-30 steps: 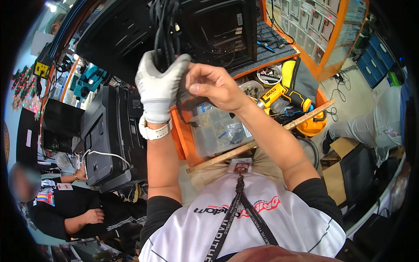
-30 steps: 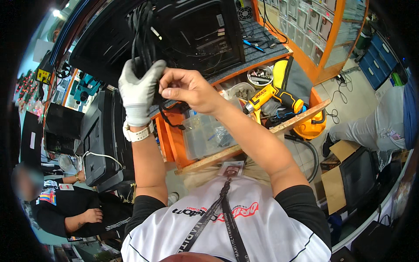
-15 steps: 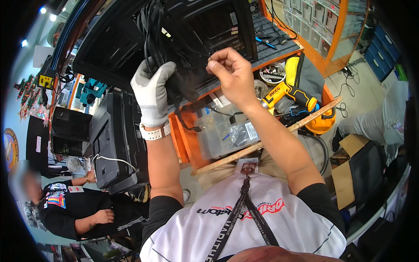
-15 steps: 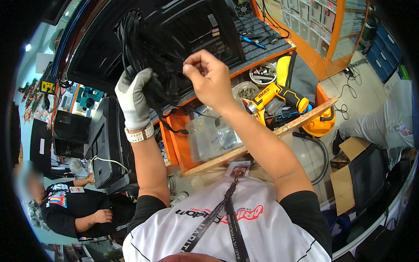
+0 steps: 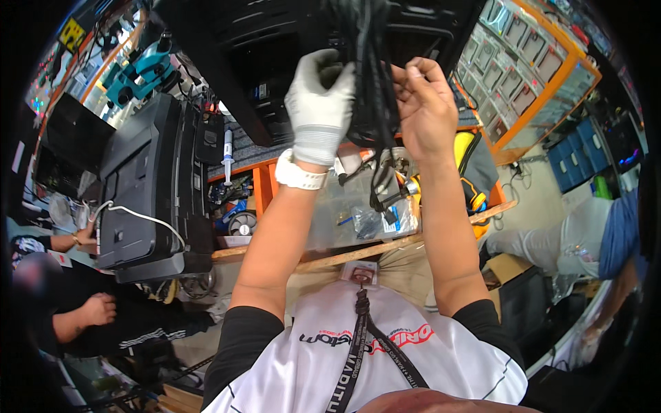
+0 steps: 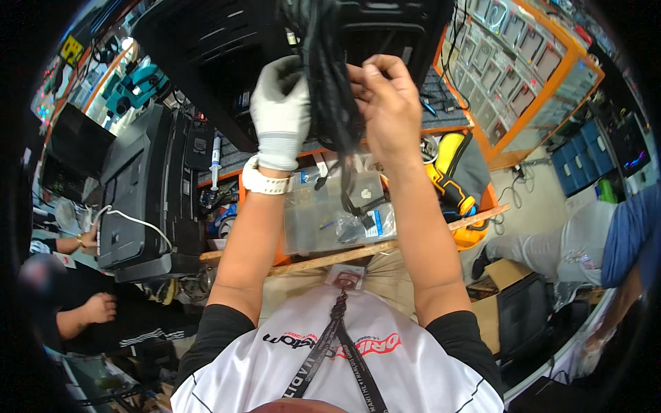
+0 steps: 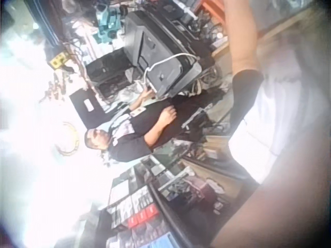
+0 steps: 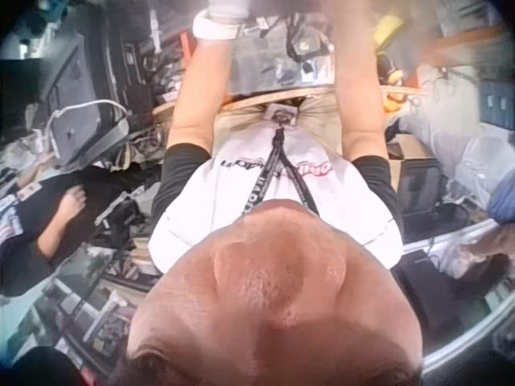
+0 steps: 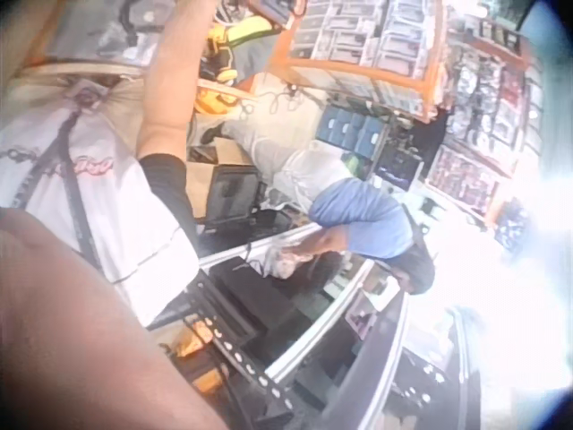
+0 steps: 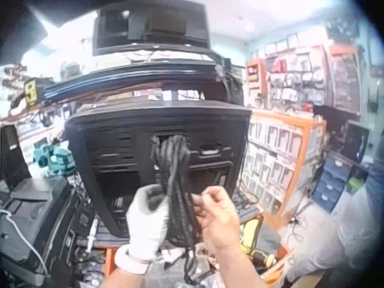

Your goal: The person organizes internal wiring and cables inside a computer tower using their hands and a pair of scissors.

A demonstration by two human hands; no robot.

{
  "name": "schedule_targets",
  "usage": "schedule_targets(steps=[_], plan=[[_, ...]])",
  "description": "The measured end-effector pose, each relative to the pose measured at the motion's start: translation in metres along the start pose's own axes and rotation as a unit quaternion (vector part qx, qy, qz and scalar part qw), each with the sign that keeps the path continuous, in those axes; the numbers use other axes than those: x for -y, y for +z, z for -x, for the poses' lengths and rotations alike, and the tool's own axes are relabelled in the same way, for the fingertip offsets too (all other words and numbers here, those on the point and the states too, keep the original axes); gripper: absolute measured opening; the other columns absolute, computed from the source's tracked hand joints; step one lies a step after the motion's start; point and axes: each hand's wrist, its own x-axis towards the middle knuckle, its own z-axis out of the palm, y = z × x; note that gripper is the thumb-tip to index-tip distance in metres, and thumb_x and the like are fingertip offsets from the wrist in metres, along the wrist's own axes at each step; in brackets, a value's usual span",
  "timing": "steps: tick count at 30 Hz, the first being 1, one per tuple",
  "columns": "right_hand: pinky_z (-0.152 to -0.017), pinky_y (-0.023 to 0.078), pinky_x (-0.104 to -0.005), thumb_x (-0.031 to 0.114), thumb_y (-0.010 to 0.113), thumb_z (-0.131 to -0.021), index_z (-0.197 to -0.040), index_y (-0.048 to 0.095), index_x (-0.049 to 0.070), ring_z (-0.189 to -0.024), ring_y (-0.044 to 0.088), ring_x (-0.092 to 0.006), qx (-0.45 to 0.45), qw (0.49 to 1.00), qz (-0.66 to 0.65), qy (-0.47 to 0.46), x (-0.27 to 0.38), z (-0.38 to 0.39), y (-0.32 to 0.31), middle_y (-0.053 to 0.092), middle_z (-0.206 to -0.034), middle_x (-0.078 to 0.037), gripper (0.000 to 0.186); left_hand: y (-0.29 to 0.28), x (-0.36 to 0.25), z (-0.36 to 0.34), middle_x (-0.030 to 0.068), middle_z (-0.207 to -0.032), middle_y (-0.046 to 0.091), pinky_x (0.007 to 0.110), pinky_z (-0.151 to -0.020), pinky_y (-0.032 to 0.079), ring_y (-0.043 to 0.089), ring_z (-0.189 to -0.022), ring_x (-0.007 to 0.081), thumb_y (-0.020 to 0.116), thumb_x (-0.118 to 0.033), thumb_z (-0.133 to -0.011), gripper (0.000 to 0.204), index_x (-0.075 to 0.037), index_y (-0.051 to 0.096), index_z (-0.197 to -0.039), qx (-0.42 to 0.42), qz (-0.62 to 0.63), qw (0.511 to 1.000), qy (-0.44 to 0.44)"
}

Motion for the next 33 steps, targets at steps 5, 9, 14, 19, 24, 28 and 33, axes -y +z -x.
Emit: schedule_targets(steps=[5,9,14,19,24,28,33], plan=[[-0.091,0.051,-0.0256,0.015,0.063,-0.112,-0.12,0.064,0.01,-0.102,0.063,-0.0083,0.104,0.992,0.062,0.029,0.011,-0.015,-0.006,0.069,-0.113,0.002,0.01,0.01,-0.006,-0.016,0.0153,-0.099,0.076,0.048,-0.073,0.06,0.077,-0.083,0.0376,0.091,-0.045,-0.083,0.049,-0.007,0.069,-0.107,-0.026,-0.282,0.954,0.098],[-0.073,0.045,-0.0273,0.02,0.061,-0.113,-0.117,0.064,0.011,-0.092,0.063,-0.0096,0.063,0.985,0.159,-0.017,0.022,-0.016,-0.001,0.068,-0.107,0.002,0.01,0.015,0.0,-0.016,0.0126,-0.094,0.075,0.044,-0.073,0.06,0.076,-0.084,0.0357,0.087,-0.023,-0.087,0.032,-0.008,0.071,-0.11,-0.046,-0.245,0.96,0.131],[-0.068,0.046,-0.0284,0.021,0.057,-0.115,-0.12,0.059,0.013,-0.087,0.065,-0.016,0.125,0.987,0.095,0.039,0.024,-0.021,-0.016,0.074,-0.114,-0.01,0.01,0.01,0.022,-0.005,0.014,-0.094,0.076,0.039,-0.075,0.061,0.077,-0.083,0.0262,0.081,-0.01,-0.093,0.024,-0.001,0.07,-0.112,-0.055,-0.088,0.988,0.116],[-0.075,0.051,-0.0306,0.019,0.055,-0.116,-0.123,0.059,0.01,-0.094,0.067,-0.0194,0.083,0.982,0.168,-0.01,0.024,-0.024,-0.014,0.075,-0.121,-0.014,0.013,0.019,0.031,0.01,0.0079,-0.11,0.074,0.027,-0.08,0.058,0.07,-0.092,0.0115,0.076,-0.002,-0.101,0.032,0.002,0.062,-0.129,-0.019,0.271,0.962,-0.036],[-0.116,0.054,-0.0585,0.011,0.045,-0.115,-0.121,0.055,0.003,-0.129,0.07,-0.0465,0.17,0.933,0.207,-0.242,0.054,0.01,0.04,0.066,-0.138,-0.043,0.014,0.032,0.047,0.026,0.0048,-0.109,0.071,0.024,-0.081,0.055,0.066,-0.094,0.0074,0.076,-0.004,-0.104,0.035,-0.001,0.063,-0.136,-0.059,0.296,0.953,0.003],[-0.102,0.058,-0.0417,0.005,0.057,-0.111,-0.122,0.056,0.001,-0.129,0.073,-0.0372,0.256,0.892,0.358,-0.104,0.008,0.024,0.073,0.076,-0.129,-0.025,0.011,0.033,0.057,0.026,0.0074,-0.118,0.073,0.027,-0.085,0.058,0.068,-0.1,0.011,0.072,-0.006,-0.107,0.034,0.0,0.063,-0.139,-0.062,0.359,0.928,-0.078],[-0.082,0.06,-0.0466,0.002,0.061,-0.106,-0.113,0.059,-0.002,-0.097,0.075,-0.049,0.137,0.745,0.6,-0.257,-0.005,-0.004,0.047,0.075,-0.099,-0.027,0.008,0.027,0.053,0.017,0.0072,-0.115,0.074,0.022,-0.071,0.058,0.067,-0.085,0.006,0.074,-0.003,-0.104,0.031,0.002,0.068,-0.134,-0.102,0.35,0.929,-0.059]])
